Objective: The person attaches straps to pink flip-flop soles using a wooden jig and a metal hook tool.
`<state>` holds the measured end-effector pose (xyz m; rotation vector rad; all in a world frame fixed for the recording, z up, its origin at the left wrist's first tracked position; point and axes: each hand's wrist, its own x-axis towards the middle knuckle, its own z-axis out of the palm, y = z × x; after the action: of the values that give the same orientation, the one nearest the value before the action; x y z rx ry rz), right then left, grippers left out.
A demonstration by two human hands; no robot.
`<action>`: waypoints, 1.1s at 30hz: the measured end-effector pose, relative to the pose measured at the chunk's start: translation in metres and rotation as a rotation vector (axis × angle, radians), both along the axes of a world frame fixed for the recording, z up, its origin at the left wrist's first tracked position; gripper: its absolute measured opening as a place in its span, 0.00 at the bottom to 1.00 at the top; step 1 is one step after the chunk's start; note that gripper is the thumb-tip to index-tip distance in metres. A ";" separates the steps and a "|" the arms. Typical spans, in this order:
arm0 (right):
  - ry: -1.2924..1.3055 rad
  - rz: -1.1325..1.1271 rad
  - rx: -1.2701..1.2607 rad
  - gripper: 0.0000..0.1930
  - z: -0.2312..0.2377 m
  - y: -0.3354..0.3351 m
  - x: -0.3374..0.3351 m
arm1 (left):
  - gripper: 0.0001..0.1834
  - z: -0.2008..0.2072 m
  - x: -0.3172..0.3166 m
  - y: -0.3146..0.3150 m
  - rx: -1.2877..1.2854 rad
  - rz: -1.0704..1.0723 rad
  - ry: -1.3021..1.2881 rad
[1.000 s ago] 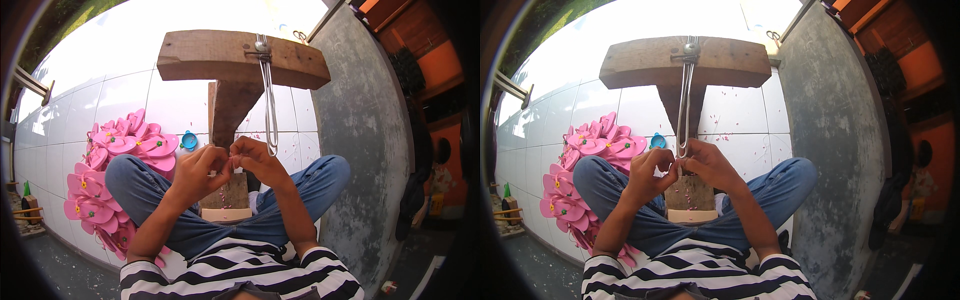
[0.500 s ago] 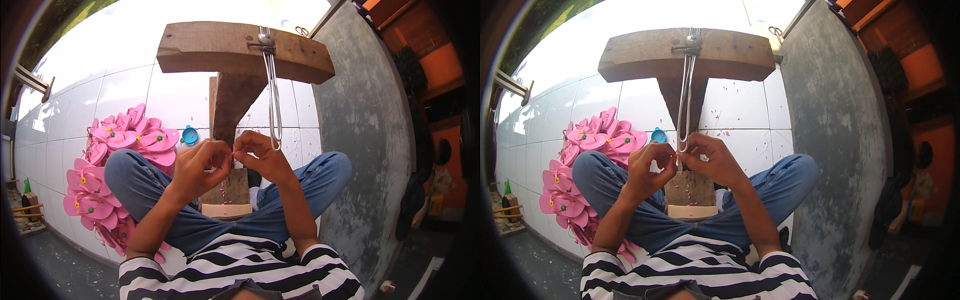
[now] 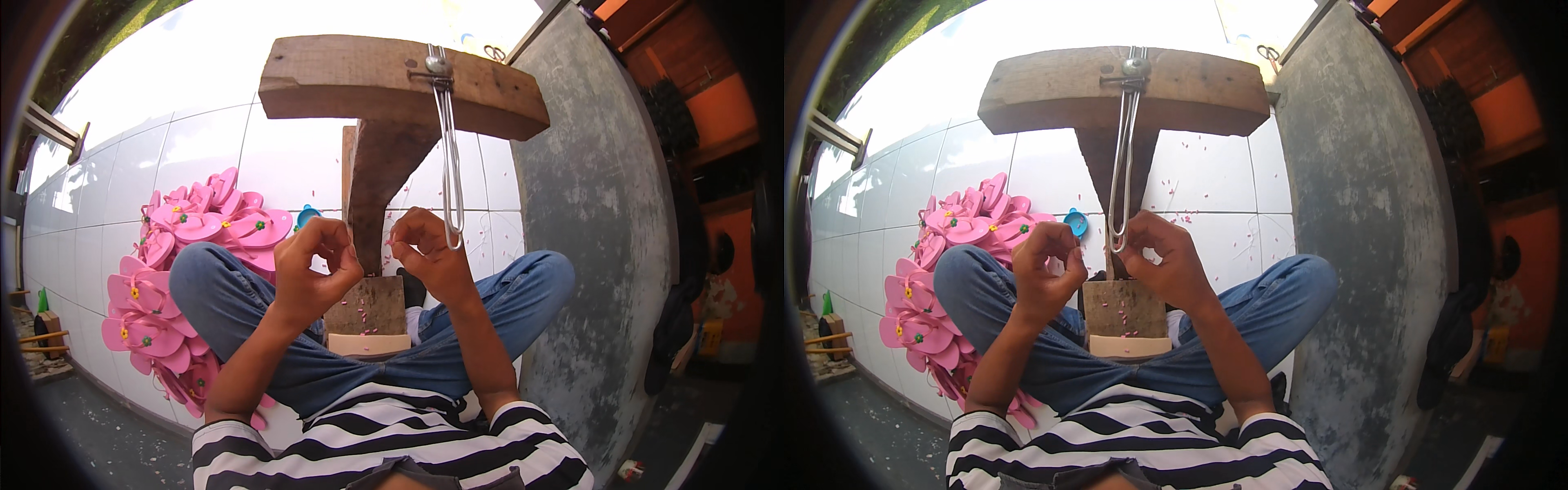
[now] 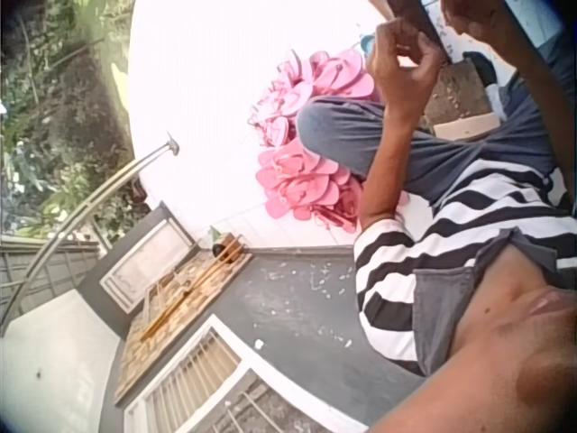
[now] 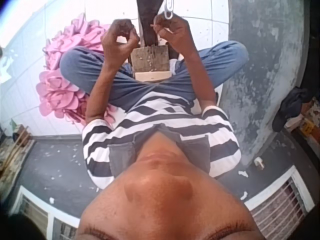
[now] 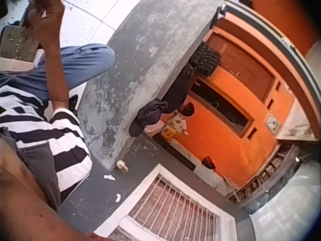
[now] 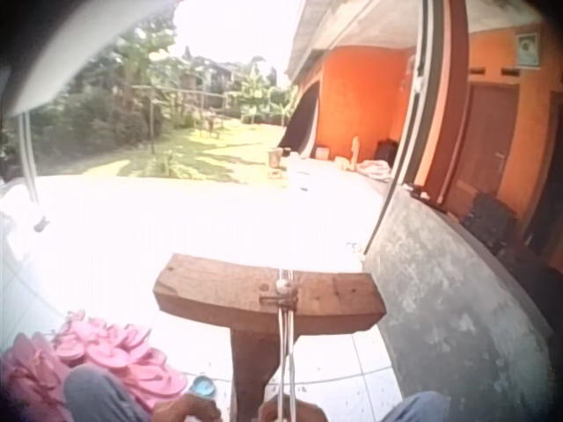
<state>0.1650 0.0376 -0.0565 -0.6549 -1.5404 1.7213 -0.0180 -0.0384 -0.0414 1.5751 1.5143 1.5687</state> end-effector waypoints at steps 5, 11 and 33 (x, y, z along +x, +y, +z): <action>0.098 0.019 -0.130 0.06 -0.005 0.000 -0.004 | 0.12 0.007 0.004 -0.001 0.028 -0.115 0.095; 0.132 0.065 -0.131 0.05 -0.007 -0.004 -0.008 | 0.12 0.002 0.004 0.000 0.092 -0.140 0.181; -0.982 -0.506 0.211 0.11 -0.174 0.095 0.023 | 0.10 0.010 -0.011 0.008 -0.373 -0.116 0.392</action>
<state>0.1883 0.1326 -0.2308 -1.7583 -1.8884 0.8340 -0.0286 -0.0306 -0.0313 1.7703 1.7537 0.8789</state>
